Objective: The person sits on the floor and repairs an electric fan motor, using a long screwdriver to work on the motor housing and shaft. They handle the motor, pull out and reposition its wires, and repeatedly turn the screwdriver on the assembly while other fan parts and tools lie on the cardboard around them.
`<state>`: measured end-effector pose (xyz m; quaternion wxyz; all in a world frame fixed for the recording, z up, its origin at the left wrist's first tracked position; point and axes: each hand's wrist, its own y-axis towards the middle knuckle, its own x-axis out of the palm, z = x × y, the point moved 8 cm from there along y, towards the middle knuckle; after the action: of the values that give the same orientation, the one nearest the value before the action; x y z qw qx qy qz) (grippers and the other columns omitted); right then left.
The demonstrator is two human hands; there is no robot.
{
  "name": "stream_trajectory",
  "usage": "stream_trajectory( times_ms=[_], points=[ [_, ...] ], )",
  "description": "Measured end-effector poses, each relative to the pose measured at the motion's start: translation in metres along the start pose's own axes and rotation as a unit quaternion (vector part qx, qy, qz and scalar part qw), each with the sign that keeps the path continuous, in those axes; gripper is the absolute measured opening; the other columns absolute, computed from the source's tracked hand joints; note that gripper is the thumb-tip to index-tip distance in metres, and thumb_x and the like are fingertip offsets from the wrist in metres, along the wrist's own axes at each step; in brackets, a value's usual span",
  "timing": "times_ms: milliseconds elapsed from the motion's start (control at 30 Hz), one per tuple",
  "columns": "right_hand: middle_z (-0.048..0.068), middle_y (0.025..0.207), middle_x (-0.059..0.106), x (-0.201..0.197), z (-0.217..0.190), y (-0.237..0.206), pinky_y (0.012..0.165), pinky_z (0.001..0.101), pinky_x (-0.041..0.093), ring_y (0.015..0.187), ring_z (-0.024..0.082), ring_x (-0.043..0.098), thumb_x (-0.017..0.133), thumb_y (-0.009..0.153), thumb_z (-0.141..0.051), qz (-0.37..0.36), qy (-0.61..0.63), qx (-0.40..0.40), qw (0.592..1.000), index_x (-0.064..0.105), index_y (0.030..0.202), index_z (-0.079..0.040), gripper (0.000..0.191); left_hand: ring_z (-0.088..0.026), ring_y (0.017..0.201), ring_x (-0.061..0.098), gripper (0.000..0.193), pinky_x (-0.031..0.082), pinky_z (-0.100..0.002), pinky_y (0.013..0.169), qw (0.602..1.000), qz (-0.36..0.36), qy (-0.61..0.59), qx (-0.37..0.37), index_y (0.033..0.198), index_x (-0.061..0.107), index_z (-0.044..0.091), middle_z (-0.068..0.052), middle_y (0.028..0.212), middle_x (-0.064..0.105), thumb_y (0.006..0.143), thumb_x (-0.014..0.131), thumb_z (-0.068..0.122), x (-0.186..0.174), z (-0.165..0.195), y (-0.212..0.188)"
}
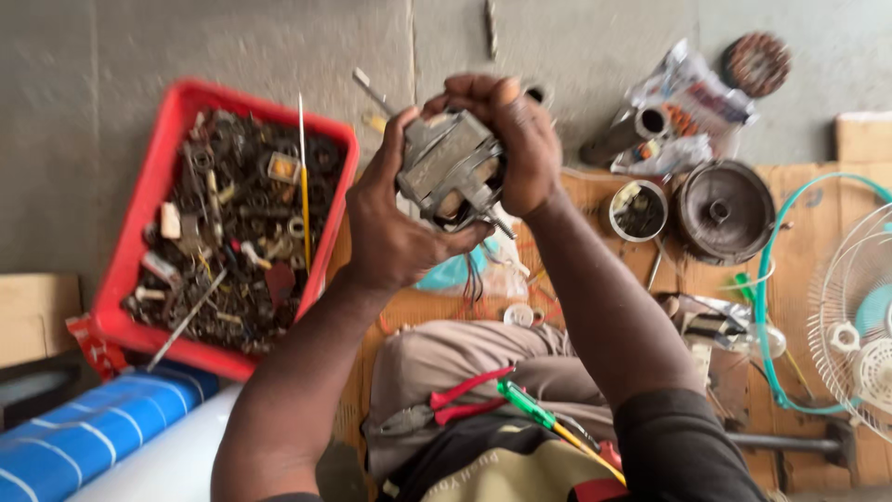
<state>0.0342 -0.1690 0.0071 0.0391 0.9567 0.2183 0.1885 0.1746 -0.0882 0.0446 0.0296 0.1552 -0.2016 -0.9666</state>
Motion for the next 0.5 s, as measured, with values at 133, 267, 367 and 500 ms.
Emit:
stream_trajectory(
  times_ms=[133,267,367,500],
  points=[
    [0.018,0.128,0.067,-0.037,-0.028,-0.047,0.106,0.0419,0.056,0.122,0.026,0.066,0.050,0.105,-0.051,0.121,0.007,-0.033,0.992,0.049,0.141,0.003,0.065,-0.030,0.127,0.070,0.119,0.057,-0.042,0.110,0.999,0.011,0.021,0.029,0.155,0.036,0.000,-0.019,0.136,0.067,0.065,0.105,0.036,0.014,0.044,-0.021],
    [0.011,0.120,0.068,-0.114,-0.029,-0.181,0.094,0.0366,0.058,0.107,0.020,0.067,0.063,0.105,-0.031,0.285,-0.054,0.060,0.955,0.055,0.136,0.002,0.046,-0.045,0.126,0.057,0.131,0.047,-0.051,0.109,0.968,0.031,0.171,0.179,0.148,0.033,-0.009,-0.033,0.135,0.055,0.055,0.102,0.054,0.022,0.086,-0.032],
    [0.009,0.111,0.071,-0.116,0.014,-0.278,0.092,0.0317,0.057,0.102,0.016,0.067,0.070,0.101,-0.023,0.182,-0.108,0.224,0.951,0.066,0.125,0.003,0.035,-0.041,0.122,0.062,0.120,0.049,-0.051,0.108,0.964,-0.059,0.238,0.103,0.143,0.046,-0.007,-0.027,0.128,0.062,0.065,0.098,0.068,0.037,0.075,-0.025],
    [0.005,0.098,0.077,-0.074,0.054,-0.358,0.081,0.0293,0.059,0.090,0.012,0.073,0.078,0.089,-0.016,-0.044,-0.335,0.288,0.896,0.074,0.113,-0.003,0.028,-0.039,0.106,0.065,0.094,0.053,-0.050,0.092,0.915,-0.008,0.368,0.164,0.125,0.060,-0.005,-0.025,0.113,0.065,0.077,0.087,0.072,0.047,0.087,-0.015]
  ],
)
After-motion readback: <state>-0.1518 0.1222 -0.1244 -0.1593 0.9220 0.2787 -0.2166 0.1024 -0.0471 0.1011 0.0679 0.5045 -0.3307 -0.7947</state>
